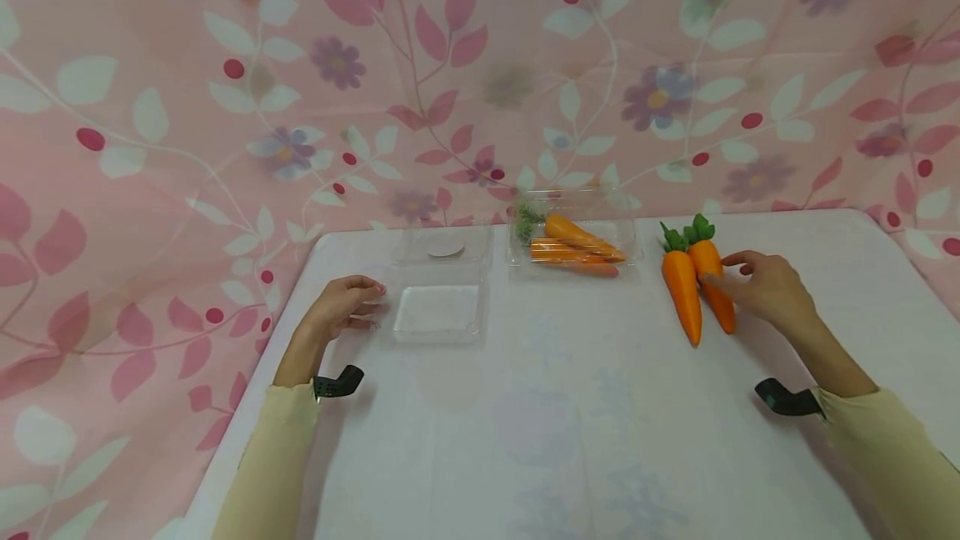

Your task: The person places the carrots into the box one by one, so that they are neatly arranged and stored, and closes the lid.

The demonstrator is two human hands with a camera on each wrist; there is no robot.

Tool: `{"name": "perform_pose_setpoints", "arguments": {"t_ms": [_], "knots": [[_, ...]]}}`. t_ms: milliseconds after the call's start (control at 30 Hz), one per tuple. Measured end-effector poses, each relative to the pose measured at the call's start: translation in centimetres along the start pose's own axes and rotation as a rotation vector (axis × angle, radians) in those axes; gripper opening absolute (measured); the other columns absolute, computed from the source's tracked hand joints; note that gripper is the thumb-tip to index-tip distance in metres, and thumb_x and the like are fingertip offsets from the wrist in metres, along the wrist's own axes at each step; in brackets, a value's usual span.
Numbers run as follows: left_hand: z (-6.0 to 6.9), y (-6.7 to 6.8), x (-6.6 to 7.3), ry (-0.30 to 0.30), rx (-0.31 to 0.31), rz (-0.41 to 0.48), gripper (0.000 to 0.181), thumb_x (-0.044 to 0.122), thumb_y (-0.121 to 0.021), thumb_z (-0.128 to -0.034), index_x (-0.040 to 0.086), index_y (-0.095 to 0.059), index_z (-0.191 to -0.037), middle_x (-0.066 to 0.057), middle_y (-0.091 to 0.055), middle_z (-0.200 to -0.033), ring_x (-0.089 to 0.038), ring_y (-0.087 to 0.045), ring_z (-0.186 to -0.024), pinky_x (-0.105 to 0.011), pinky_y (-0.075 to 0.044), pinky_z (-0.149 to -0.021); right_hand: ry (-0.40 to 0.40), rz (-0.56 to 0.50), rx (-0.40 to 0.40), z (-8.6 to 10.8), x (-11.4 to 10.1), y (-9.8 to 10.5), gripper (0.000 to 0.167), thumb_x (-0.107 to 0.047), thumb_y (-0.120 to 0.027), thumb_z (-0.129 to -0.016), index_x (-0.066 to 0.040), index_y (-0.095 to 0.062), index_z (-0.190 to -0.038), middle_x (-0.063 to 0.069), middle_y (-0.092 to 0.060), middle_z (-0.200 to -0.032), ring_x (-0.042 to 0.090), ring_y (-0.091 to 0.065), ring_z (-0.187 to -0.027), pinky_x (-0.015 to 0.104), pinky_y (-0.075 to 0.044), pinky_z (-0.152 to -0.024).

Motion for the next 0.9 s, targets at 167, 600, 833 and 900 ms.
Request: {"name": "perform_pose_setpoints", "arguments": {"t_ms": [167, 600, 833, 900], "knots": [[0.0, 0.0, 0.0, 0.012, 0.005, 0.012, 0.035, 0.019, -0.058, -0.1005, -0.007, -0.054, -0.123, -0.026, -0.058, -0.128, -0.041, -0.059, -0.115, -0.041, -0.057, -0.081, 0.000, 0.025, -0.028, 0.0, 0.2, -0.2, 0.077, -0.056, -0.060, -0.092, 0.013, -0.052, -0.125, 0.039, -0.044, -0.122, 0.053, -0.043, -0.105, 0.057, -0.048, -0.075], [0.0, 0.1, 0.1, 0.016, 0.012, 0.011, 0.032, 0.019, -0.059, -0.1000, -0.005, -0.056, -0.121, -0.024, -0.059, -0.126, -0.039, -0.060, -0.114, -0.037, -0.057, -0.077, -0.062, 0.005, -0.091, 0.0, 1.1, -0.8, 0.083, -0.059, -0.059, -0.091, 0.016, -0.052, -0.123, 0.036, -0.052, -0.118, 0.047, -0.051, -0.098, 0.052, -0.050, -0.074], [0.0, 0.0, 0.0, 0.018, 0.019, 0.015, 0.030, 0.020, -0.059, -0.0999, -0.003, -0.056, -0.119, -0.026, -0.058, -0.128, -0.040, -0.060, -0.115, -0.038, -0.057, -0.078, -0.062, -0.042, -0.079, -0.1, 1.7, -0.9, 0.087, -0.065, -0.059, -0.088, 0.015, -0.055, -0.122, 0.034, -0.055, -0.118, 0.046, -0.051, -0.099, 0.053, -0.049, -0.076], [0.0, 0.0, 0.0, 0.018, 0.019, 0.015, 0.030, 0.020, -0.059, -0.0997, -0.004, -0.056, -0.119, -0.025, -0.058, -0.128, -0.040, -0.060, -0.115, -0.039, -0.057, -0.079, -0.060, -0.062, -0.072, 0.0, 1.8, -0.9, 0.087, -0.065, -0.059, -0.087, 0.014, -0.056, -0.122, 0.034, -0.055, -0.118, 0.045, -0.050, -0.100, 0.053, -0.049, -0.076]]}}
Point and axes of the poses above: each hand's wrist, its own z-axis away from the middle knuckle, its own y-axis out of the back of the hand, x = y × z, the point moved 7 cm from there along -z, towards the middle knuckle
